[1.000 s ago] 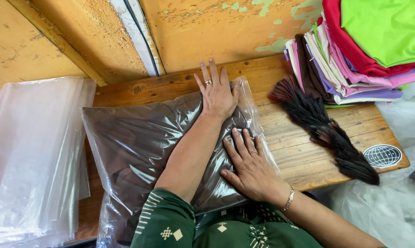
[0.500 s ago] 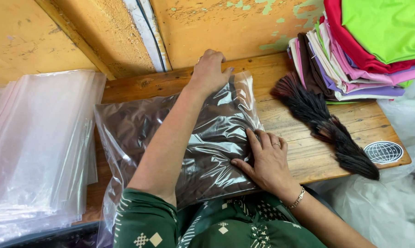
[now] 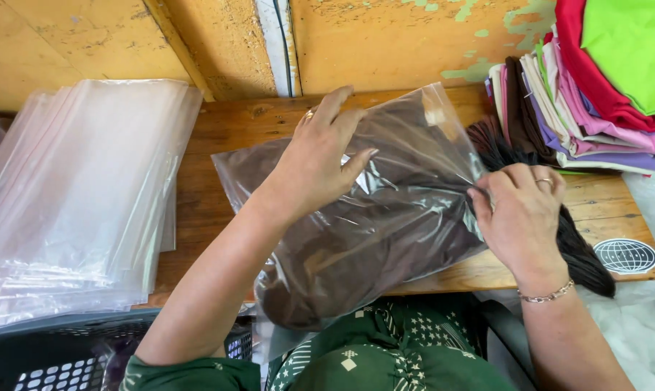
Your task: Inserting a brown pillow into a clear plastic bag and sealing the adhesive strip.
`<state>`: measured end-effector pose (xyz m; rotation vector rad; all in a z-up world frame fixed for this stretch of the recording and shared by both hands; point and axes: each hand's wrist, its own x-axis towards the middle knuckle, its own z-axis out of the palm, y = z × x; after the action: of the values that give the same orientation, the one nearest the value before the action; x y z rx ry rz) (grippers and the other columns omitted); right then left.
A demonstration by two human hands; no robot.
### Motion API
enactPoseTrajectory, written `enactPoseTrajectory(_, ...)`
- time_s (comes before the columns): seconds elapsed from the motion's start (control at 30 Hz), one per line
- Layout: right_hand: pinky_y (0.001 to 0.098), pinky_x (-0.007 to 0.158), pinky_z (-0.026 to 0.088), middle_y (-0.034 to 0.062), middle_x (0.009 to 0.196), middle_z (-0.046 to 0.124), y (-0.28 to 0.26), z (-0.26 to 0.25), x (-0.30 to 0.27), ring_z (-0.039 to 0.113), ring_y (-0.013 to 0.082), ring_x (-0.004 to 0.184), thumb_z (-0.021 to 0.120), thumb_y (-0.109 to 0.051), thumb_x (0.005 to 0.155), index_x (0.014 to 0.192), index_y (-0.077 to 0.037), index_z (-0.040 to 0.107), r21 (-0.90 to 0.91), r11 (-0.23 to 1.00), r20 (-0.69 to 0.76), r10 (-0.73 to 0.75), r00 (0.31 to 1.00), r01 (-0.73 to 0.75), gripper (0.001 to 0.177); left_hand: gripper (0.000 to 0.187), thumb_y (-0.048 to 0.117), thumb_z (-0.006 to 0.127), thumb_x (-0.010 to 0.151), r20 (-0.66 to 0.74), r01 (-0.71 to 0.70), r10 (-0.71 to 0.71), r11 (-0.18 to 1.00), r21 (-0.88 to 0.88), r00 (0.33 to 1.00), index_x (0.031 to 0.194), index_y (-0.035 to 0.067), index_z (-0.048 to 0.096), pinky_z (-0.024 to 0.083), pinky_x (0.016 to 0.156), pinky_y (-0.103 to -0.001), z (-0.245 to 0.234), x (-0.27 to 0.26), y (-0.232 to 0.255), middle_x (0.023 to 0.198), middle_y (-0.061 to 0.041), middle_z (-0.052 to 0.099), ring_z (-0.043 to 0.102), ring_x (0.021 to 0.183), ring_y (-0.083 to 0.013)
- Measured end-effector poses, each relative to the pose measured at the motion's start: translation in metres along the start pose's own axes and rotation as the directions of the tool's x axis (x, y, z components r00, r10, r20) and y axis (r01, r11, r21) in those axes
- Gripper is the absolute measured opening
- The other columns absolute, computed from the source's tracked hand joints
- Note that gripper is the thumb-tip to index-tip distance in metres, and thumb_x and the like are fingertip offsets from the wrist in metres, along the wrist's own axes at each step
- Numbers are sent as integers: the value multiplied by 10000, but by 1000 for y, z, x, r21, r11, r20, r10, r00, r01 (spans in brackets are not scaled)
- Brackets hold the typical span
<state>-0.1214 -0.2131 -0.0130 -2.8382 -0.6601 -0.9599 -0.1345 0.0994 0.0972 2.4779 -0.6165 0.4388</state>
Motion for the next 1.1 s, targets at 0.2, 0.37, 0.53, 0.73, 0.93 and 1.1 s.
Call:
enactPoseTrajectory(0.2,596,1076,230,205,1360,414,-59,-27,31,343,412,1320,523,-499,884,1301,-88,515,145,980,277,89,957,-133,586,481,347,536,907,-44,66,-58,978,200,997,1250,10,524,224,1028,-654,12,-45,15,1404,-231,299,279,1315,-473)
enactPoseTrajectory(0.37,625,1084,62,252,1520,148,-120,-17,37,90,470,1386,390,-527,919,1478,-137,261,253,954,548,-6,836,-159,693,666,524,297,952,127,191,-250,915,356,960,1440,71,308,12,1031,-713,62,-77,10,1508,-266,114,4,1374,-516)
enactPoseTrajectory(0.53,619,1085,44,265,1515,141,-132,4,16,96,461,1387,350,-518,932,1478,-99,222,189,981,487,-132,863,43,700,700,580,196,940,198,251,-315,924,290,928,1466,120,229,-58,1044,-685,88,-99,-5,1532,-223,59,-35,1387,-474)
enactPoseTrajectory(0.73,645,1077,47,232,1534,108,-114,63,48,76,444,1398,273,-555,932,1496,-156,184,135,991,493,-61,868,-7,696,719,605,198,932,127,311,-365,897,315,922,1470,128,216,4,1054,-702,118,-56,-47,1523,-239,107,44,1386,-489)
enactPoseTrajectory(0.93,633,1081,42,225,1536,124,-114,54,38,94,435,1399,284,-513,943,1485,-140,223,152,988,440,-78,895,12,661,735,614,210,924,128,268,-319,912,310,939,1450,103,252,33,1062,-687,116,-59,-38,1494,-256,185,114,1378,-491)
enactPoseTrajectory(1.1,627,1076,39,218,1532,102,-114,26,19,80,431,1395,277,-571,922,1489,-155,169,140,989,506,-113,855,48,711,775,648,182,906,202,235,-296,931,280,934,1443,93,254,35,1054,-683,109,-82,-17,1481,-255,195,127,1370,-489)
